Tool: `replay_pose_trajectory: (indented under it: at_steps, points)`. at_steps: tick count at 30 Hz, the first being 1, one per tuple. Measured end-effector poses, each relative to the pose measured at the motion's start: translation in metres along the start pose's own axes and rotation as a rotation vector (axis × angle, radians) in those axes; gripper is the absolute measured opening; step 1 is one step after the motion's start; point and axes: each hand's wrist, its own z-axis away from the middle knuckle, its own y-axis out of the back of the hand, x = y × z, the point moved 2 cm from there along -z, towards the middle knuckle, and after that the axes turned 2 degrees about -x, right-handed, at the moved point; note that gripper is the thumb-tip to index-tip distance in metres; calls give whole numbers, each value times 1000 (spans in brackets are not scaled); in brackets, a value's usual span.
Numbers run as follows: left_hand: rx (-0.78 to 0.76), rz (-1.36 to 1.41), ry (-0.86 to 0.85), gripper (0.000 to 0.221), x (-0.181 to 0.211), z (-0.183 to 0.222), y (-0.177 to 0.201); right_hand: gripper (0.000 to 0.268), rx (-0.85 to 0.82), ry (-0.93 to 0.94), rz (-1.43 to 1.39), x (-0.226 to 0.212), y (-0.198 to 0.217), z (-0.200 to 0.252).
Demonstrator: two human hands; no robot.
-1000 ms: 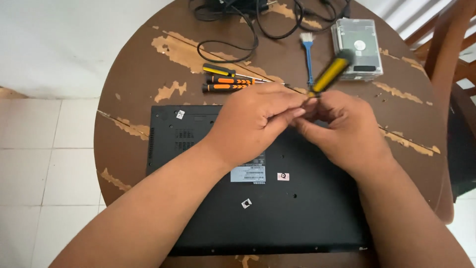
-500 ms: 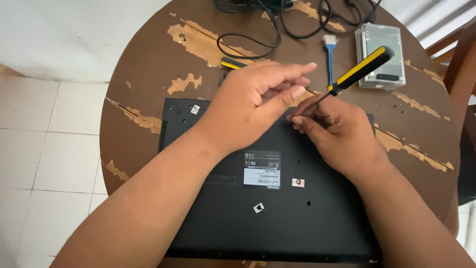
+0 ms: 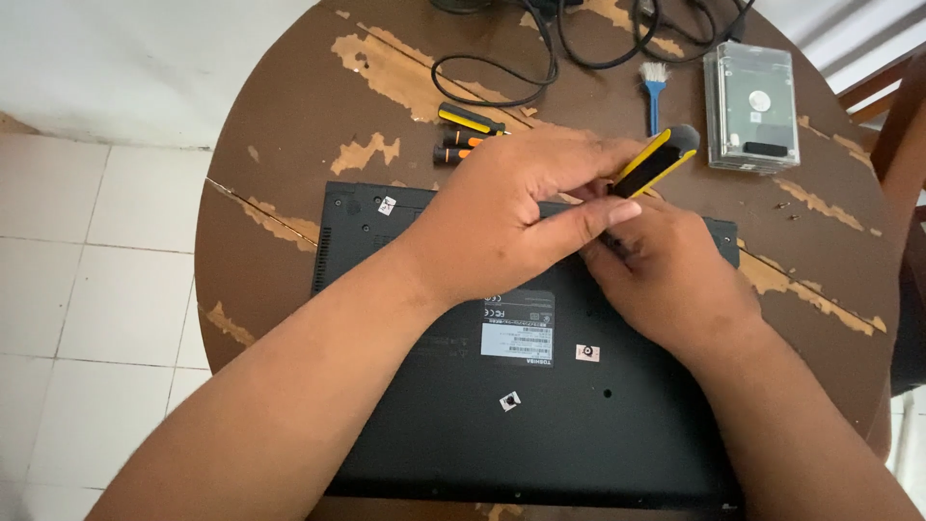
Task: Removing screws from the back cover of a laptop using a manual screwdriver.
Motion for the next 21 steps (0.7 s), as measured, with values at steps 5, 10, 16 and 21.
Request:
replay_pose_trajectory:
  at_steps: [5,10,16,21]
  points:
    - [-18,5,8,33,6,4,5,9,-33,-178,23,-1,1,4]
    - [1,-69,22,24,28,-8,9,20,-59,-264,13,4,-2,5]
    - [42,-127,43,18,34,-10,6,12,-29,-262,-82,1,1,8]
    - [50,-163,52,20,35,-8,5,12,173,-146,-38,-7,10,13]
